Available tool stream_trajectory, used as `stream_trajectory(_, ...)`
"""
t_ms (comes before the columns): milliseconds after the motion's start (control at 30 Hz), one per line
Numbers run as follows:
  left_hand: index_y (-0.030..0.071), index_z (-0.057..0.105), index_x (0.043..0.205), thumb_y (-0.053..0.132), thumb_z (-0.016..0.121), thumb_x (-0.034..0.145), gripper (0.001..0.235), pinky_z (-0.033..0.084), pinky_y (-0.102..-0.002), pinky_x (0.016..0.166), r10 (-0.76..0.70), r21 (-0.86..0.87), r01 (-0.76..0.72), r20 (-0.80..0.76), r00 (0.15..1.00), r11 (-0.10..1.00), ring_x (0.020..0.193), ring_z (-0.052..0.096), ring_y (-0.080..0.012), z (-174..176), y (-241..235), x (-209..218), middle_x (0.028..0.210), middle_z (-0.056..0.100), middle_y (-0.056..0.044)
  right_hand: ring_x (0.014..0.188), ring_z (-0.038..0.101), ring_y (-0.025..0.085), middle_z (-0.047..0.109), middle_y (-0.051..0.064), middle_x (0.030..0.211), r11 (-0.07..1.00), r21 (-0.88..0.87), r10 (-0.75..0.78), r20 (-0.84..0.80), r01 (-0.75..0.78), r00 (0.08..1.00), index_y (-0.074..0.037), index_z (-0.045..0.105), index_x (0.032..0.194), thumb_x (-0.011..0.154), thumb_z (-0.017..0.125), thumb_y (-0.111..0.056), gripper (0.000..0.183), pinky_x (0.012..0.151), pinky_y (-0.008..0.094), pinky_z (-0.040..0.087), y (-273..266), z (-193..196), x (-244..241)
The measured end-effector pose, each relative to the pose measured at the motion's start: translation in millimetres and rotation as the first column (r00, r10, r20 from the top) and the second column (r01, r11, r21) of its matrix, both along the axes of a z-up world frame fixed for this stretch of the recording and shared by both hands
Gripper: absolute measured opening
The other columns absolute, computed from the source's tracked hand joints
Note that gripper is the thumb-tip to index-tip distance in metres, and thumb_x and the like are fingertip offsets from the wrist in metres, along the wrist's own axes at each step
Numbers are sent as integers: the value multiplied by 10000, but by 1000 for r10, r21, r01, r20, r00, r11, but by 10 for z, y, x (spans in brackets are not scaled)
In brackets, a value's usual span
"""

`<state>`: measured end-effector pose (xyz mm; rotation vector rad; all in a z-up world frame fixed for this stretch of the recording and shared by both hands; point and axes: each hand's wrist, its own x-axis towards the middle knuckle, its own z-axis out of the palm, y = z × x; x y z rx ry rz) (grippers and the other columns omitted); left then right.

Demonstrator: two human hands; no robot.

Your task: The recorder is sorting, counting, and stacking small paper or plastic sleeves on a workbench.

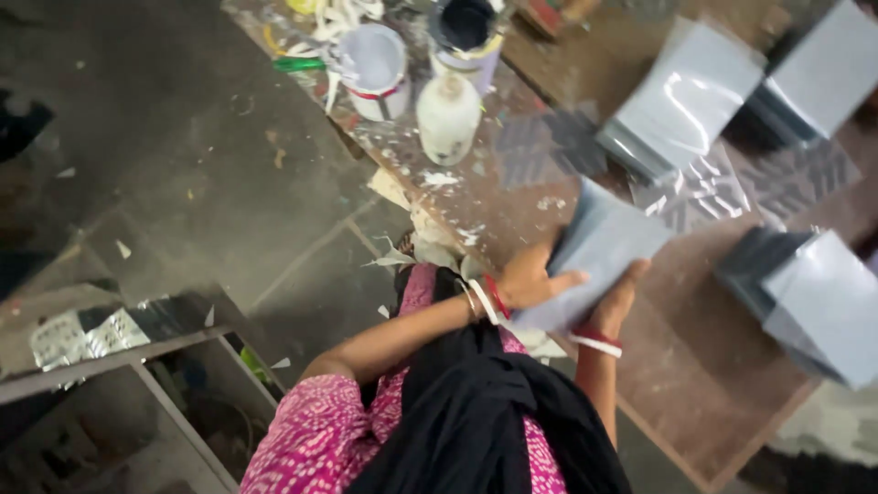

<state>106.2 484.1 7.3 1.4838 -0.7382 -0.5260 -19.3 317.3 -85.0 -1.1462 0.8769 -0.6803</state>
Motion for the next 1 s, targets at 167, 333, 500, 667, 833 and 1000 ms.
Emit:
stream_trajectory(167, 13, 496, 1410, 492, 747, 811, 807, 530, -463, 964, -5, 162, 6, -5, 1000, 987, 1121, 683, -419, -203, -6, -4, 1220, 689, -263, 1284, 569, 256, 556, 140, 1463, 999, 42, 11, 39, -12, 999, 17, 441, 1498, 971, 443, -710, 898, 1117, 378, 437, 222, 93, 121)
stream_trajectory(333, 10, 486, 1348, 506, 743, 817, 771, 571, -499, 806, 115, 335, -114, 17, 993, 935, 911, 722, -444, -618, 33, 183, 1008, 735, -247, 1107, 627, 264, 603, 202, 1296, 835, -516, -92, -473, -191, 876, 46, 465, 1440, 1026, 637, -487, 696, 979, 384, 521, 324, 42, 322)
stream_trajectory(500, -24, 383, 1397, 437, 709, 866, 776, 550, -552, 759, 133, 495, -233, 229, 964, 837, 815, 701, -464, -323, 267, 473, 880, 724, -259, 1011, 676, 187, 653, 153, 1242, 856, -386, 211, -348, -345, 914, -17, 492, 1430, 1027, 647, -362, 553, 771, 308, 587, 777, 674, 507)
stream_trajectory(667, -29, 331, 1453, 310, 692, 866, 768, 529, -588, 761, 100, 550, -254, 294, 950, 796, 819, 677, -500, -266, 186, 525, 918, 705, -290, 888, 659, 157, 642, 99, 1207, 838, -196, 476, -191, -509, 858, -24, 404, 1478, 989, 601, -386, 639, 655, 273, 565, 871, 605, 782)
stream_trajectory(833, -10, 368, 1431, 270, 744, 751, 826, 551, -546, 855, -240, 613, 12, 292, 926, 790, 979, 682, -472, -334, -17, 680, 1119, 709, -268, 887, 628, 288, 671, 274, 1046, 868, 38, 428, -562, -494, 708, 164, 512, 1297, 1090, 597, -469, 671, 702, 395, 546, 457, 268, 741)
stream_trajectory(1000, -93, 304, 1461, 437, 873, 677, 1105, 535, -453, 963, -385, 382, 253, 325, 864, 889, 1137, 633, -434, -829, 128, 782, 1270, 598, -326, 1083, 670, 217, 695, 192, 1221, 810, -267, 370, -460, -523, 808, 68, 529, 1336, 919, 763, -422, 686, 933, 328, 526, 475, 424, 696)
